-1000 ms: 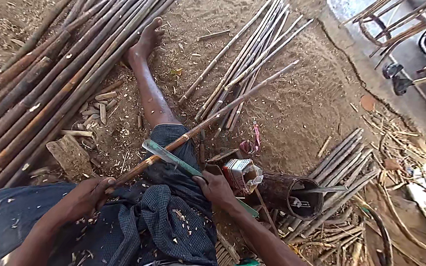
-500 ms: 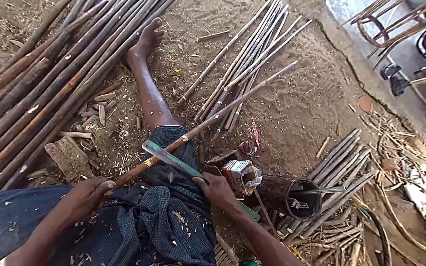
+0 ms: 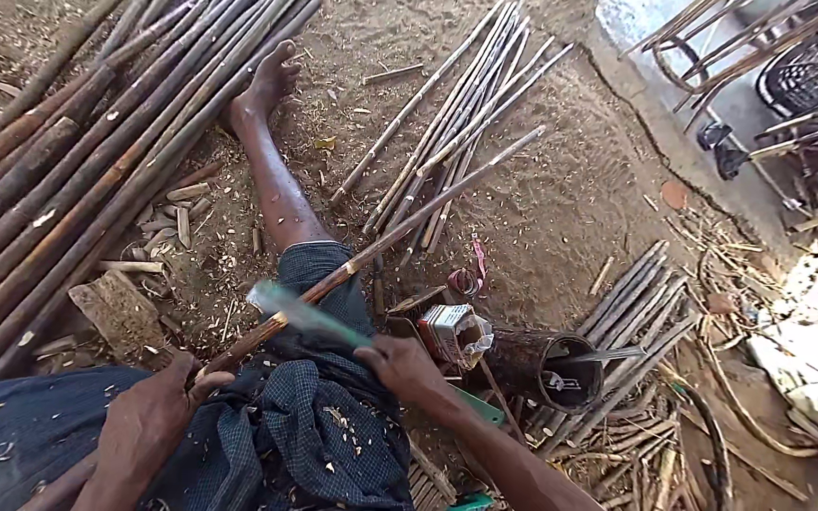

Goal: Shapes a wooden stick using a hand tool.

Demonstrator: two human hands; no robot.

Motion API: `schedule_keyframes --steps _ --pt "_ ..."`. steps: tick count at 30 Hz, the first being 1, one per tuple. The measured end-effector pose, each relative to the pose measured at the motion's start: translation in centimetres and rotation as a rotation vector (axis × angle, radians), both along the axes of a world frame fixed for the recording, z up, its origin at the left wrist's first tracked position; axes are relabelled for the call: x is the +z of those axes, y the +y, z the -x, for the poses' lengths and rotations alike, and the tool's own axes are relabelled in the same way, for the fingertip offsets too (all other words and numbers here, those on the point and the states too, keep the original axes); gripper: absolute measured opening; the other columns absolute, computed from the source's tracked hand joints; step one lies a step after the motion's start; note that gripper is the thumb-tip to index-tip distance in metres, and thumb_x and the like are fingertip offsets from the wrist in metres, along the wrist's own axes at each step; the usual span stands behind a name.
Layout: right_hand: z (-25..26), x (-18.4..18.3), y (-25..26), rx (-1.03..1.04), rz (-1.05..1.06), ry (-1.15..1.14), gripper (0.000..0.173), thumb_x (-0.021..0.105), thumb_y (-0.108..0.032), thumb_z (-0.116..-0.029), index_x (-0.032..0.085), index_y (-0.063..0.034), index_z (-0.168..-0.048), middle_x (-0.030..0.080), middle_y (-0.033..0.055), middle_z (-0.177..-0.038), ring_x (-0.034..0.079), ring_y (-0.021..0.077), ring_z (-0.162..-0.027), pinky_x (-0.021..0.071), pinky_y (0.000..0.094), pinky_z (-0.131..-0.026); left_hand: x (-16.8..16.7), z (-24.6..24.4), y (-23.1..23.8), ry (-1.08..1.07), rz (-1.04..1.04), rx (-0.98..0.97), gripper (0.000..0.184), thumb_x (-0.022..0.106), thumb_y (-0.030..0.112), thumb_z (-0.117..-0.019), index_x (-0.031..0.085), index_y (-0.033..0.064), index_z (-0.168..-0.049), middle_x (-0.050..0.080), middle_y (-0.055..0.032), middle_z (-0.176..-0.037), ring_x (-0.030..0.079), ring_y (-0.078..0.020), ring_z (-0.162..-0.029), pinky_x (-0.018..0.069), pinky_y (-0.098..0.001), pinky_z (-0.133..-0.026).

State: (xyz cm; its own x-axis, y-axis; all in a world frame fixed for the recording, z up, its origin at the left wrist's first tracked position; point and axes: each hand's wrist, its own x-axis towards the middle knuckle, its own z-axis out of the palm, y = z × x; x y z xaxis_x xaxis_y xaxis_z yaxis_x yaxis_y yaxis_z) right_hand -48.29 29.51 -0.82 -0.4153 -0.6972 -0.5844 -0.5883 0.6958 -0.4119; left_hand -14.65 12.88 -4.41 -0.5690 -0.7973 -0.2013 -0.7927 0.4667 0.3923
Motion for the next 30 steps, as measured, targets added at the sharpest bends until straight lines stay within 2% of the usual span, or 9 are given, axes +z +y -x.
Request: schedule_keyframes --steps 2,4,8,11,15,18,22,26,30 --pt "0.2 0.2 0.1 -0.048 0.052 0.015 0.053 0.051 -0.062 -0.1013 0.067 -0.0113 -0.092 0.06 0.0107 -0.07 0.063 0.0292 -0.064 0.052 0.0538 -0.058 0.0 -0.4 -0.2 0.013 0.0 -0.029 0.09 0.027 0.093 -0.0828 0.063 0.0111 -0.094 0.052 -0.0055 -0.058 0.057 -0.0302 -0.049 0.0436 -0.0514 -0.043" --pt "3.3 0.7 1.3 -0.356 0.179 0.005 0.062 0.045 -0.069 -0.0998 0.064 -0.0103 -0.097 0.053 0.0111 -0.065 0.053 0.0261 -0.051 0.0457 0.0461 -0.047 0.3 -1.8 -0.6 0.034 -0.121 -0.08 0.086 0.035 0.086 -0.0881 0.064 0.0058 -0.097 0.056 -0.012 -0.062 0.059 -0.0347 -0.054 0.0464 -0.0566 -0.047" --pt "8.6 2.5 3.0 -0.749 0.504 -0.088 0.058 0.04 -0.064 -0.1044 0.061 -0.01 -0.101 0.047 0.0007 -0.057 0.044 0.0134 -0.041 0.0445 0.0342 -0.04 2.9 -8.7 -1.5 0.005 -0.397 -0.043 0.061 0.057 0.05 -0.1013 0.063 -0.0086 -0.116 0.067 -0.0301 -0.094 0.067 -0.045 -0.082 0.0505 -0.0657 -0.075" --pt "10.2 1.8 2.9 -0.834 0.594 -0.106 0.049 0.042 -0.056 -0.1071 0.058 -0.0115 -0.092 0.045 -0.0036 -0.053 0.041 0.0085 -0.036 0.042 0.0283 -0.035 4.5 -6.7 -0.6 -0.027 -0.351 -0.089 0.065 0.056 0.054 -0.1002 0.059 -0.0006 -0.135 0.066 -0.0277 -0.118 0.066 -0.0477 -0.106 0.0492 -0.0701 -0.09" --pt "4.3 -0.3 1.6 -0.37 0.195 0.006 0.061 0.046 -0.065 -0.1022 0.064 -0.0068 -0.107 0.058 0.014 -0.07 0.057 0.0285 -0.056 0.0512 0.0506 -0.051 1.1 0.3 0.8 0.077 -0.13 -0.081 0.061 0.038 0.061 -0.1036 0.069 0.0108 -0.12 0.071 -0.0115 -0.098 0.071 -0.0338 -0.083 0.0563 -0.0606 -0.07" --pt "1.5 -0.3 0.0 -0.075 0.088 0.03 0.051 0.056 -0.061 -0.0993 0.069 -0.012 -0.093 0.062 0.0107 -0.072 0.063 0.0298 -0.066 0.052 0.0554 -0.059 0.3 1.1 0.4 0.126 -0.082 -0.085 0.068 0.031 0.068 -0.1008 0.072 0.015 -0.109 0.069 -0.0046 -0.083 0.068 -0.0268 -0.07 0.055 -0.0545 -0.06" --pt "3.7 -1.5 0.3 -0.463 0.215 -0.009 0.064 0.042 -0.071 -0.1001 0.061 -0.0098 -0.098 0.051 0.0091 -0.06 0.051 0.0242 -0.046 0.0463 0.0439 -0.042 0.0 0.6 1.7 0.165 0.026 -0.032 0.072 0.036 0.072 -0.0976 0.073 0.012 -0.107 0.07 -0.0066 -0.086 0.069 -0.0271 -0.069 0.0546 -0.0517 -0.057" --pt "1.1 0.0 0.6 0.007 0.026 0.007 0.052 0.053 -0.062 -0.0999 0.069 -0.0126 -0.094 0.064 0.0107 -0.073 0.065 0.0303 -0.068 0.0536 0.0554 -0.061 -0.2 0.2 2.3 0.179 0.073 -0.007 0.068 0.041 0.068 -0.0982 0.074 0.0101 -0.109 0.069 -0.0086 -0.086 0.068 -0.0286 -0.069 0.0532 -0.0524 -0.056" --pt "3.5 0.0 1.2 -0.417 0.123 0.06 0.069 0.039 -0.076 -0.0979 0.062 -0.0113 -0.102 0.054 0.0121 -0.063 0.054 0.0283 -0.049 0.0471 0.0475 -0.044 -0.8 1.0 3.5 0.204 0.127 0.054 0.067 0.043 0.068 -0.0983 0.074 0.012 -0.12 0.073 -0.0129 -0.098 0.072 -0.0333 -0.079 0.0554 -0.0556 -0.062"
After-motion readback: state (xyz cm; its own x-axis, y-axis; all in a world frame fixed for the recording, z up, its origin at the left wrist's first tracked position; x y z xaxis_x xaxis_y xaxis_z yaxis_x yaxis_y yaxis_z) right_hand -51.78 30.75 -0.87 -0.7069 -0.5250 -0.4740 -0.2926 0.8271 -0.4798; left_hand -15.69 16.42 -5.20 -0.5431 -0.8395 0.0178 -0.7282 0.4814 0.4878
